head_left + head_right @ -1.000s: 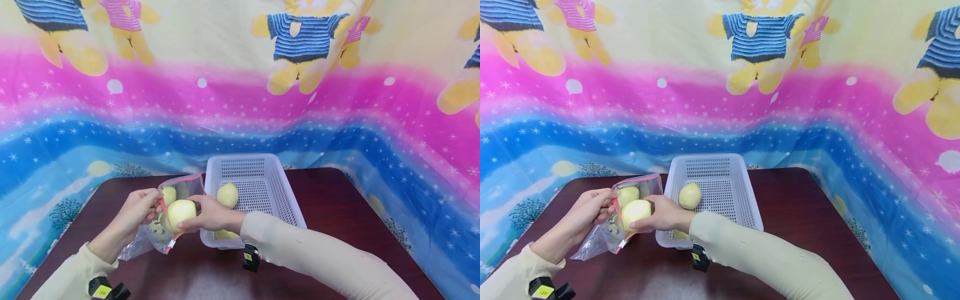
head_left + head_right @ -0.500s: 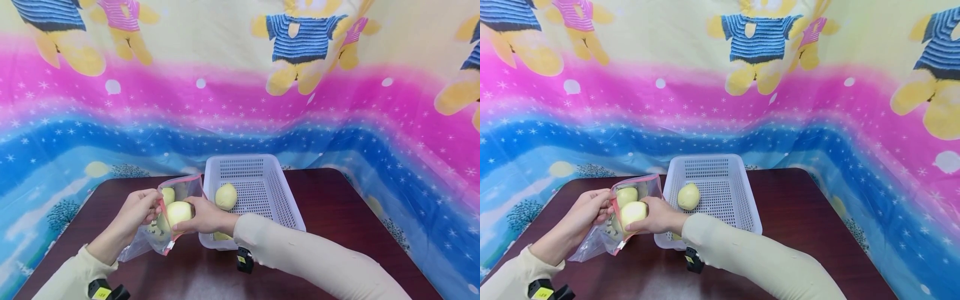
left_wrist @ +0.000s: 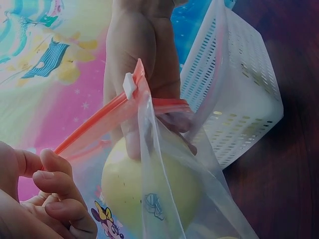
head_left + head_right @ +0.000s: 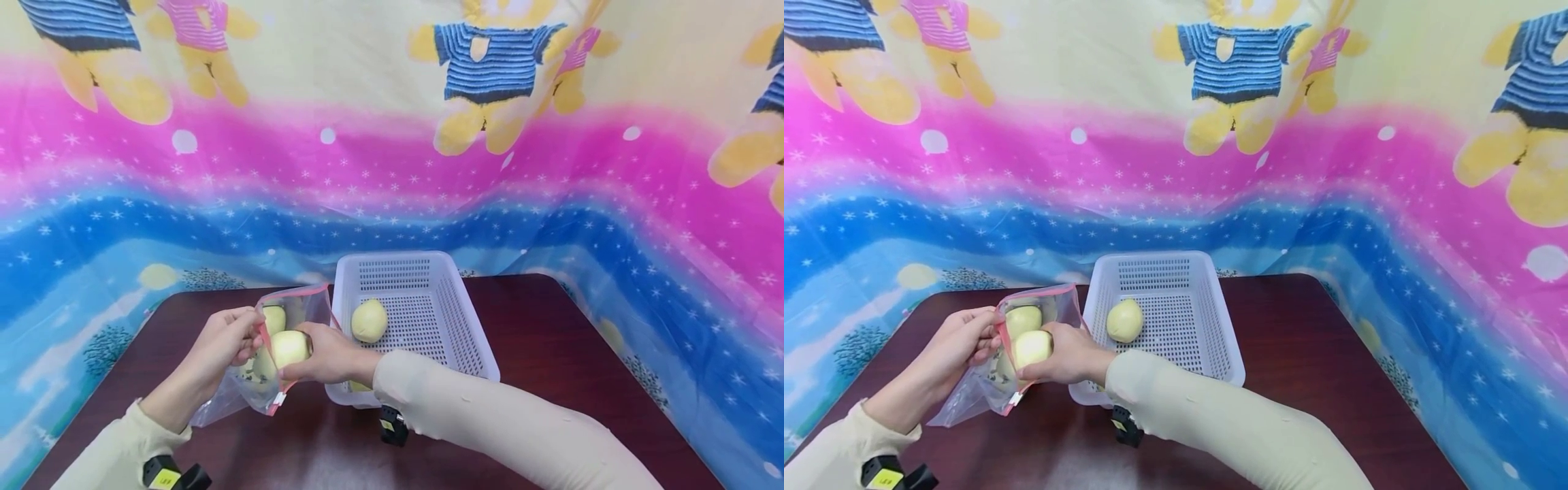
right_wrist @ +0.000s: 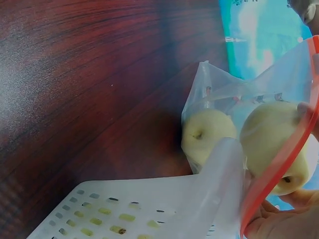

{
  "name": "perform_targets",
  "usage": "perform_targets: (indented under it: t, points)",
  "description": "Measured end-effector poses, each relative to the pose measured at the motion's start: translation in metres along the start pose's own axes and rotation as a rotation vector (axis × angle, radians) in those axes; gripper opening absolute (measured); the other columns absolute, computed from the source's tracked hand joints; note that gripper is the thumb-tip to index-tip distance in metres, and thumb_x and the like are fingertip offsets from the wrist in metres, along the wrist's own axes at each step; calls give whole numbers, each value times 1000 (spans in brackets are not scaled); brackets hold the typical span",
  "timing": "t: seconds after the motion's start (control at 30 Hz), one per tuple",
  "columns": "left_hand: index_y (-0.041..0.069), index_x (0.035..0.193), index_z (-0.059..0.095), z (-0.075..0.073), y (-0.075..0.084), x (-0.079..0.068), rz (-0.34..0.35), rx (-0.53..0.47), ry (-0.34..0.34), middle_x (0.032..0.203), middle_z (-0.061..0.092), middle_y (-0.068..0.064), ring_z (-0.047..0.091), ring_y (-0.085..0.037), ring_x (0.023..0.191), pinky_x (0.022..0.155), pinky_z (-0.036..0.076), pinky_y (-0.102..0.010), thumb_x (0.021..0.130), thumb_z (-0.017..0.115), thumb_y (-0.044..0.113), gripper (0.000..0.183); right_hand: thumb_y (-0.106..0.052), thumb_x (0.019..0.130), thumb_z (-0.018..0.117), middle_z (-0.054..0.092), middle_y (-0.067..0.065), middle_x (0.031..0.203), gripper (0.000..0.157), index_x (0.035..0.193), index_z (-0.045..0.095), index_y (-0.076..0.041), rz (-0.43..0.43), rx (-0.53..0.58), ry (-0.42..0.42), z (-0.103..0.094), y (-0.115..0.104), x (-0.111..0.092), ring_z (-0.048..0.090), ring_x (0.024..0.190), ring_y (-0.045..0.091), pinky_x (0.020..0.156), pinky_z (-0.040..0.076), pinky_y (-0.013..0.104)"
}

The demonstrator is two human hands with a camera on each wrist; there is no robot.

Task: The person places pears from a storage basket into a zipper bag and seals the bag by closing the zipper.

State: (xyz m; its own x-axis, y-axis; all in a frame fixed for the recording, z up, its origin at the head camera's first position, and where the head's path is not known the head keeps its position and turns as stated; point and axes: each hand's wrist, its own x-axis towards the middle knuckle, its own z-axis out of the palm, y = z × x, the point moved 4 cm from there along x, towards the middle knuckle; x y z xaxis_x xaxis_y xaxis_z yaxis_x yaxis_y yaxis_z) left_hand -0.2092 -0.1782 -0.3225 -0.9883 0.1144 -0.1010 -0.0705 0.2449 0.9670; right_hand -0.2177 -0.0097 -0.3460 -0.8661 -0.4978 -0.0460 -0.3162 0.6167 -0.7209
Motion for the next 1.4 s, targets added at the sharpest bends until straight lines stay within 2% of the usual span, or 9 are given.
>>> perform_targets:
  t: [0.13,0.37,0.5,0.67,0.73,0.8,0.93,1.1,1.4]
  points:
    - [16,67,50,0,0,0,3,-1,5,57,50,6,37,-5,49,48,31,-19,99,47,17,32,-33,79,83,63,-2,98,65,135,58,-9,12,-24,15,2,0,1,56,81,8,71,47,20]
    - [16,69,51,1,-3,1,-12,-17,-6,57,50,6,37,-5,48,48,31,-19,100,47,16,31,-33,79,83,61,-5,94,58,128,59,-12,9,-47,3,7,-2,3,55,79,8,68,46,20]
    - [16,70,52,0,-3,2,-7,-21,-4,57,50,7,38,-5,48,48,31,-19,99,48,17,30,-31,80,82,62,-3,94,59,130,59,-12,-17,-34,-11,8,-4,4,54,78,7,68,46,19]
    - [15,71,55,-1,-2,1,3,-26,-12,58,50,7,37,-5,48,48,31,-19,99,47,16,30,-28,86,78,66,8,119,68,146,49,-12,-47,46,-75,6,-3,2,61,90,6,77,51,18]
    - [15,71,56,-1,-2,1,8,-29,-14,58,50,6,37,-5,48,48,31,-19,100,46,16,30,-27,89,75,65,11,128,65,146,49,-11,-61,73,-98,4,-3,1,65,99,9,83,51,18]
    - [14,72,56,-2,-1,1,13,-28,-14,58,50,6,38,-5,48,48,32,-20,100,46,16,30,-26,91,73,65,12,130,58,142,53,-10,-87,78,-109,3,-4,0,66,104,11,87,52,19]
    - [15,72,55,-5,0,0,16,-43,0,58,50,7,38,-5,47,47,32,-20,101,46,17,30,-27,93,71,68,12,126,45,133,61,-8,-133,86,-86,-1,-3,-3,67,105,10,92,51,19]
    - [16,70,53,-8,1,-2,27,-72,8,58,50,7,38,-5,46,47,31,-19,102,46,16,33,-26,94,69,69,9,125,38,128,64,-9,-152,129,-54,-9,0,-10,64,105,7,97,50,21]
    - [17,70,53,-14,1,-1,33,-111,38,57,51,7,40,-3,47,46,32,-18,101,47,14,31,-20,95,68,72,7,113,30,123,66,-8,-206,138,2,-26,4,-22,62,93,5,86,51,18]
